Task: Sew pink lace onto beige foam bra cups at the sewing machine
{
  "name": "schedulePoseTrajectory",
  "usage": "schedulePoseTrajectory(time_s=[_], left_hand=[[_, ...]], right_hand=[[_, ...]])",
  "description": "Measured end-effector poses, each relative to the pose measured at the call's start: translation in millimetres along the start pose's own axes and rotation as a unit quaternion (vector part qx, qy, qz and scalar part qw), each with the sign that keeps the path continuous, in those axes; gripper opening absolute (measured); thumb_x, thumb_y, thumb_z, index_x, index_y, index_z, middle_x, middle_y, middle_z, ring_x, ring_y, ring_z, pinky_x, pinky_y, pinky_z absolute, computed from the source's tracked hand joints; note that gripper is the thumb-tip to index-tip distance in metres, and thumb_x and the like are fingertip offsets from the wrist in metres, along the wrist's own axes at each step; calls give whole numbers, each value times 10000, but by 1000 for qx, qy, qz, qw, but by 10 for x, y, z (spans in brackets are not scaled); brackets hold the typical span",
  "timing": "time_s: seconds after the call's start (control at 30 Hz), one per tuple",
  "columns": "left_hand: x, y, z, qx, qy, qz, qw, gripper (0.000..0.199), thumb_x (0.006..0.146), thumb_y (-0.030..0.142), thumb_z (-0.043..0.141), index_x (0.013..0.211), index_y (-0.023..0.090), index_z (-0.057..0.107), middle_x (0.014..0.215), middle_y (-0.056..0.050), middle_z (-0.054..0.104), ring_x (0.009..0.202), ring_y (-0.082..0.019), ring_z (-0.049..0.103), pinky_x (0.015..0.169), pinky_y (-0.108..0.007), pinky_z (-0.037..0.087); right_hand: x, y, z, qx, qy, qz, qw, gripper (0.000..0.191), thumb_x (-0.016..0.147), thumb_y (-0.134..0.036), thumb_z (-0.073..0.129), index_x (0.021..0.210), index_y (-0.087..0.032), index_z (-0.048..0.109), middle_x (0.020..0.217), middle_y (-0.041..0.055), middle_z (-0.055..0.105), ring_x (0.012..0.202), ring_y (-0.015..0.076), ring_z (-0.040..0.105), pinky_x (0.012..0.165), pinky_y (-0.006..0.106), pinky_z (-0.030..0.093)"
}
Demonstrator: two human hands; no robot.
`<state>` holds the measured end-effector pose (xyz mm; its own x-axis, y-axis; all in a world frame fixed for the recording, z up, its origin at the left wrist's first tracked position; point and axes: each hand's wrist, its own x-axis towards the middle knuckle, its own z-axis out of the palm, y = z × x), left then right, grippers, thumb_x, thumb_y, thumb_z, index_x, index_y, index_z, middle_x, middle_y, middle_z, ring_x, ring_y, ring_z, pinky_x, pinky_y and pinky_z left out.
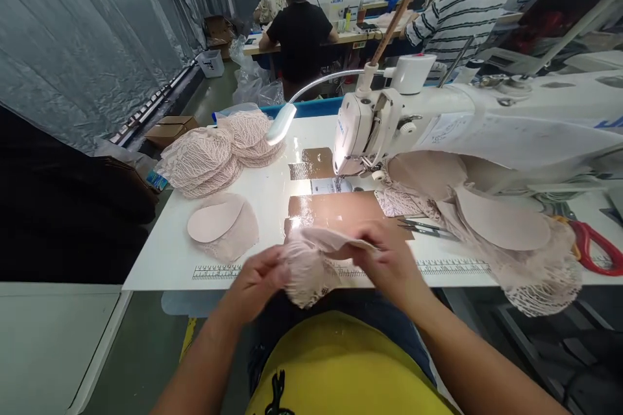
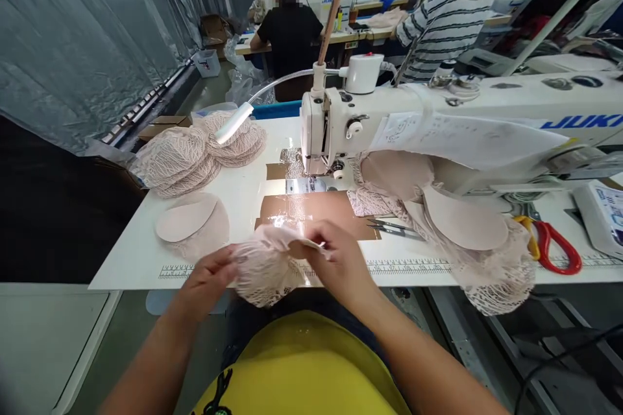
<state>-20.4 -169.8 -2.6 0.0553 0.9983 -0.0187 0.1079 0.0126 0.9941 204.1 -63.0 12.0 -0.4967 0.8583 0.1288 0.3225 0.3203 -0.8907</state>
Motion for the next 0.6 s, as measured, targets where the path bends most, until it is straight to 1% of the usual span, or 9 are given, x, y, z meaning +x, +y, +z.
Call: schedulePoseTrajectory(time_s=[0.07,0.13,0.17,0.23,0.3,0.33,0.4,0.5,0.6], left_hand=[[27,59,150,-104,-107,25,989,704,840,546,510,1434,220,319,1004,-107,643,849,-218,624,808,-391,515],[45,89,218,-144,-142,28,979,858,789,610,546,1478,286,151,1215,-137,558,910,-228,614,833,-407,512],[50,85,215,-151,-132,29,979,876,774,625,554,1476,321,126,1311,-141,489,907,-220,610,800,-388,525],[54,41,165,-145,-73,40,986,846,770,615,569,1461,364,151,1402,-135,389,842,-180,596,681,-318,535],[51,-30,106,-108,1,47,993,798,763,570,612,1438,355,245,1403,-122,378,855,-167,566,659,-279,517],[45,-64,88,-90,15,39,995,774,751,544,641,1417,327,311,1368,-119,413,888,-175,554,699,-283,512],[22,-115,85,-83,-21,-11,996,676,730,494,685,1320,245,469,1197,-114,533,913,-195,545,769,-307,492],[-34,-138,130,-120,-102,-92,983,397,757,445,666,1010,143,622,826,-59,575,738,-159,532,665,-276,461],[-74,-119,175,-124,-62,-98,986,278,802,405,623,802,133,572,693,-6,487,629,-105,447,586,-223,382]], right_hand=[[25,36,152,135,-147,37,979,241,830,-412,558,773,-179,566,723,17,602,659,148,558,586,254,441],[24,83,262,275,-249,81,925,257,813,-414,604,845,-160,584,735,18,619,679,147,580,614,258,458],[16,105,292,330,-275,105,897,265,791,-403,639,865,-153,590,733,16,624,676,144,585,621,258,461],[-8,137,311,405,-298,136,854,281,739,-371,706,862,-141,600,724,13,629,658,136,588,618,252,459],[-30,144,299,437,-313,141,831,281,710,-353,735,826,-131,608,724,17,629,654,131,588,623,250,457],[-38,139,291,446,-319,139,824,282,710,-357,734,818,-129,608,725,19,627,653,129,586,623,249,455],[-44,125,283,453,-310,132,825,294,708,-372,733,818,-137,594,730,15,617,643,120,571,602,236,444],[-36,128,288,412,-194,121,882,305,707,-383,732,805,-175,532,697,-26,557,600,95,507,546,203,403],[-27,162,284,329,-62,98,937,331,741,-373,701,951,-212,502,618,-76,444,541,88,430,523,198,372]])
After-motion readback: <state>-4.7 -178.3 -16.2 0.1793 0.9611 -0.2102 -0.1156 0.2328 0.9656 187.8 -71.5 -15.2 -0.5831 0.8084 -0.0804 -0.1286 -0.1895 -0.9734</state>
